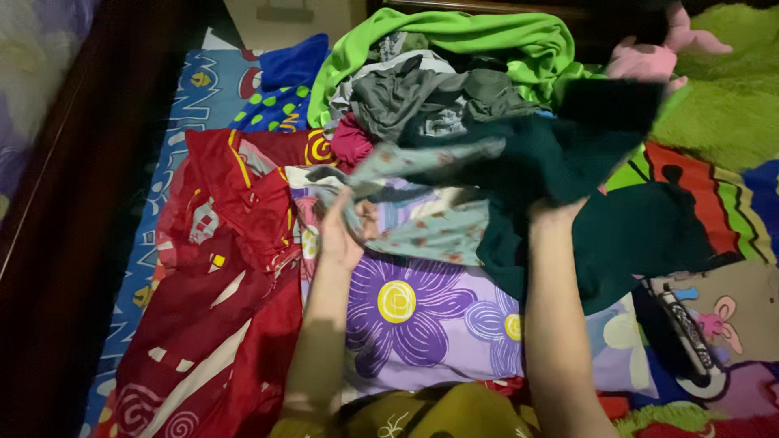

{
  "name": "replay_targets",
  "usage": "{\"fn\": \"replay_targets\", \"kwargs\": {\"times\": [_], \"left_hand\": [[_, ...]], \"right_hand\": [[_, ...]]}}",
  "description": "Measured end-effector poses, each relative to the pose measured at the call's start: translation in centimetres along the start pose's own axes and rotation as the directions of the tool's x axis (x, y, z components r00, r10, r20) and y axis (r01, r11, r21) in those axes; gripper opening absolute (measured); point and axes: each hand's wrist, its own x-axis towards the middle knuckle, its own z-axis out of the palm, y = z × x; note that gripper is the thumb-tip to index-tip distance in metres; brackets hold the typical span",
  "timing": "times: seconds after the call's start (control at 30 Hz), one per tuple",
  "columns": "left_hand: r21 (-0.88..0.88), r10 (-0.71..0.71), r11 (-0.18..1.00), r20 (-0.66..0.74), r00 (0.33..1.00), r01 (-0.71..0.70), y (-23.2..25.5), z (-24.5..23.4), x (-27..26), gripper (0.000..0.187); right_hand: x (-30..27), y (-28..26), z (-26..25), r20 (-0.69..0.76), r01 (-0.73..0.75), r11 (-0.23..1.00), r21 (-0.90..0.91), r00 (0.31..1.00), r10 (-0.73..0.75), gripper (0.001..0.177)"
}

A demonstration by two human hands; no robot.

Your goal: The person picks up a pair of green pants from a pile, smooths them out, folds them in half lengthwise, and then folds them into a smaller rectangle before placing them on a separate stack.

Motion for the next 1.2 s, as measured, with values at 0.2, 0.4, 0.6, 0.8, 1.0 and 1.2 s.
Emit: {"fn": "replay_targets", "kwargs": {"times": [0.2,0.4,0.6,0.8,1.0,1.2], "left_hand": [[0.802,0.489,0.588,-0.248,0.836,-0.106,-2.5,2.7,0.3,0.074],[0.926,0.618,-0.304,0.371,0.694,-0.224,-1.2,10.3,0.8,0.096],[0.788,0.255,-0.402,0.586,0.769,-0.467,-2.6,14.5,5.8,0.136],[0.882,-0.489,-0.071,0.377,0.787,-0.466,-2.6,13.4,10.9,0.125],[0.858,-0.211,-0.097,0.478,0.853,-0.505,-1.8,11.4,16.4,0.06],[0.647,0.123,-0.058,0.76,0.638,-0.76,0.1,15.4,15.5,0.048]], "right_hand": [[-0.7,0.9,-3.7,0.064,-0.085,0.969,-0.231,0.993,0.102,0.034],[-1.9,1.0,-0.3,0.199,-0.118,0.96,-0.252,0.965,0.171,0.038],[-3.6,2.6,1.4,0.263,-0.114,0.94,-0.321,0.943,0.204,0.042],[-3.8,1.4,1.2,0.276,-0.085,0.934,-0.348,0.943,0.188,0.047],[-4.1,-0.5,-3.5,0.249,-0.087,0.964,-0.252,0.957,0.152,0.052],[-4.9,-3.0,-10.0,0.333,0.013,0.972,-0.235,0.941,0.068,0.057]]}}
